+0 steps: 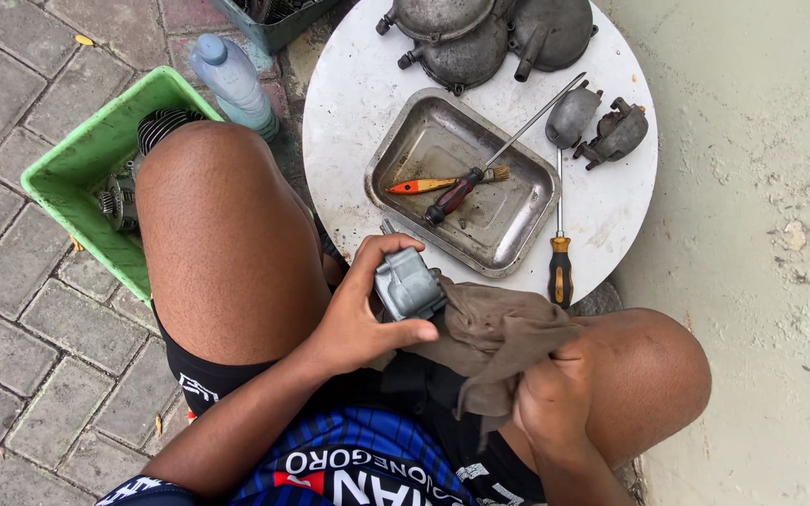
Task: Cleaning and inspecting motorcycle engine components using a brush, screwdriver, and water.
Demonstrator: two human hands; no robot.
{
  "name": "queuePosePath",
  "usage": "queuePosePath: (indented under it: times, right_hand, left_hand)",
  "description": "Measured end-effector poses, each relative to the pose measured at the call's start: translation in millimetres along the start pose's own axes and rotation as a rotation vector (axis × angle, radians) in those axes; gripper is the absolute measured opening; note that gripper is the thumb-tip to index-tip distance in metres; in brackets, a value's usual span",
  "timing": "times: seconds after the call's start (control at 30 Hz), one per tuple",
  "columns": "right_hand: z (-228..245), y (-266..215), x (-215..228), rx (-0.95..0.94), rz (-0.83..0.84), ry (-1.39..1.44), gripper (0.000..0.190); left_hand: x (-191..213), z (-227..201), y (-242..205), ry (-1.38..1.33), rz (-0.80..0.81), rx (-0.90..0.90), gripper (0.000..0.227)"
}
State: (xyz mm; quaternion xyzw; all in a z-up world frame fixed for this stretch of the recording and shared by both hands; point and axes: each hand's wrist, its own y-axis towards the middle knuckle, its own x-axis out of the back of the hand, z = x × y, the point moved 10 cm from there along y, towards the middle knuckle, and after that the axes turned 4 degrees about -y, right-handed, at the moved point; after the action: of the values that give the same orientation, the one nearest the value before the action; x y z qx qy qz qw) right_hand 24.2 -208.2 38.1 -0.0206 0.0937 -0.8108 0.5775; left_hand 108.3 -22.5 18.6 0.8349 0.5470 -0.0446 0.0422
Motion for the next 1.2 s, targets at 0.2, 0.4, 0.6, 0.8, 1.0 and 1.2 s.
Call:
queuePosePath:
  times: [0.2,0.4,0.6,0.8,1.0,1.2]
  right_hand:
    - [46,-8,-52,0.501,0.183,-0.692,0.006]
    - [46,-15,-50,0.677,0.229,-0.765,0.003]
    - [21,0,-18,0.318,0.080,-0.392,0.003]
    - [47,-26,-84,0.720,0.400,-0.768,0.045]
    - [39,-42,-86,0.839,0.452,-0.810,0.046]
    - [66,-22,-100,0.600,0.519,-0.675,0.079]
  left_hand:
    - [-10,-10,2,-0.112,0.090,0.005,0.063]
    - [-24,27,-3,-0.561,0.022,0.203,0.044]
    - [-9,24,2,-0.988,-0.045,0.172,0.036]
    - [-28,-12,-2,-1.213,0.176,0.051,0.028]
    - [-33,-15,-8,-1.306,0.285,0.004,0.025]
    - [-36,-19,-6,-1.173,0.348,0.013,0.028]
